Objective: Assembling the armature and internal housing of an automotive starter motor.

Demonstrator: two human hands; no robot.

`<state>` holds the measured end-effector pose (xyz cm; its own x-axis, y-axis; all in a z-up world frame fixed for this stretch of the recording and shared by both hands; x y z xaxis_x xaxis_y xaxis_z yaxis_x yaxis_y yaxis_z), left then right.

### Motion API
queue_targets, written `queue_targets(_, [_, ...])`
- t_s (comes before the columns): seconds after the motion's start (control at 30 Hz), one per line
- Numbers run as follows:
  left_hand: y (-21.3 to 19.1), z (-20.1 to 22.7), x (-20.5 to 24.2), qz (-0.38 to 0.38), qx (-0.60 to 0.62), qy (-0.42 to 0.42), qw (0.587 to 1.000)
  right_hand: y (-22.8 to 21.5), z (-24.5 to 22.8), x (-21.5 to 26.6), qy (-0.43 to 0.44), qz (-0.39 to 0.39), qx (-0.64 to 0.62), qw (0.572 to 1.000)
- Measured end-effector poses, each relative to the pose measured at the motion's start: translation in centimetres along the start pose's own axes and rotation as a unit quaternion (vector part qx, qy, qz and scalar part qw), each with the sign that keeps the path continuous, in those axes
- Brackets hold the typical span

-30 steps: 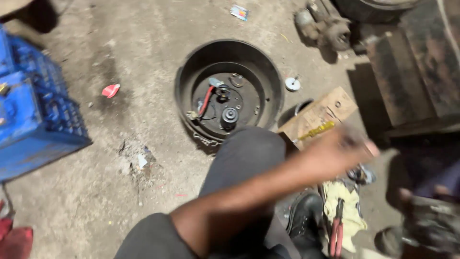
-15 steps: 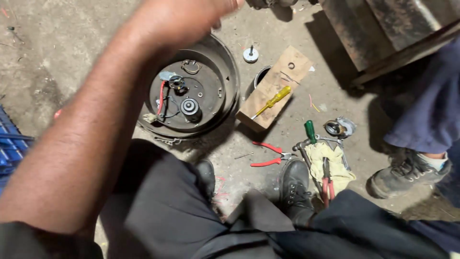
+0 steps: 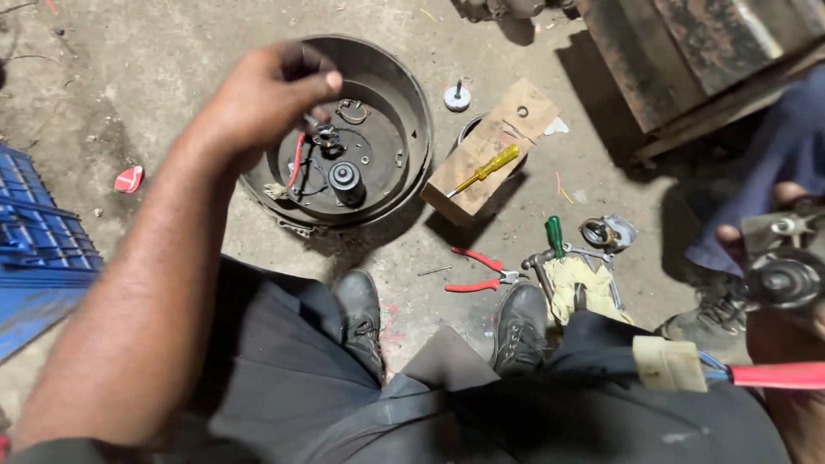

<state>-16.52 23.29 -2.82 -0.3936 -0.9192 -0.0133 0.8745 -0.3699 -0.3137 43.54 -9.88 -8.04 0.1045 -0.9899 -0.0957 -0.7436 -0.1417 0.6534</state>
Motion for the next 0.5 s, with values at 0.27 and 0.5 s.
queue_targets(0.27, [-3.0, -4.8, 0.0, 0.060, -0.071, -0.049, 0.994, 5.9, -0.4, -3.6, -0.014, -0.056, -0.013, 0.998])
queue_targets(0.5, [-1.5, -5.6, -1.3, -0.028, -0.319, 0.108, 0.941, 11.2, -3.5, 3.5, -0.119, 0.061, 0.406, 0.904])
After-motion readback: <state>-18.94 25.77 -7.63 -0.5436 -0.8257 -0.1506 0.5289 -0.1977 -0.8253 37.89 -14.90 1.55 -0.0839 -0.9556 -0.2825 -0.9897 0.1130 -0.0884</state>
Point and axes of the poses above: each hand's wrist, its own x-axis away from the middle knuckle, its own y-axis out of the palm, z = x × y, the point moved 4 cm from there along -x, towards the middle knuckle, and after that the axes turned 7 degrees about y, right-handed, at the moved point
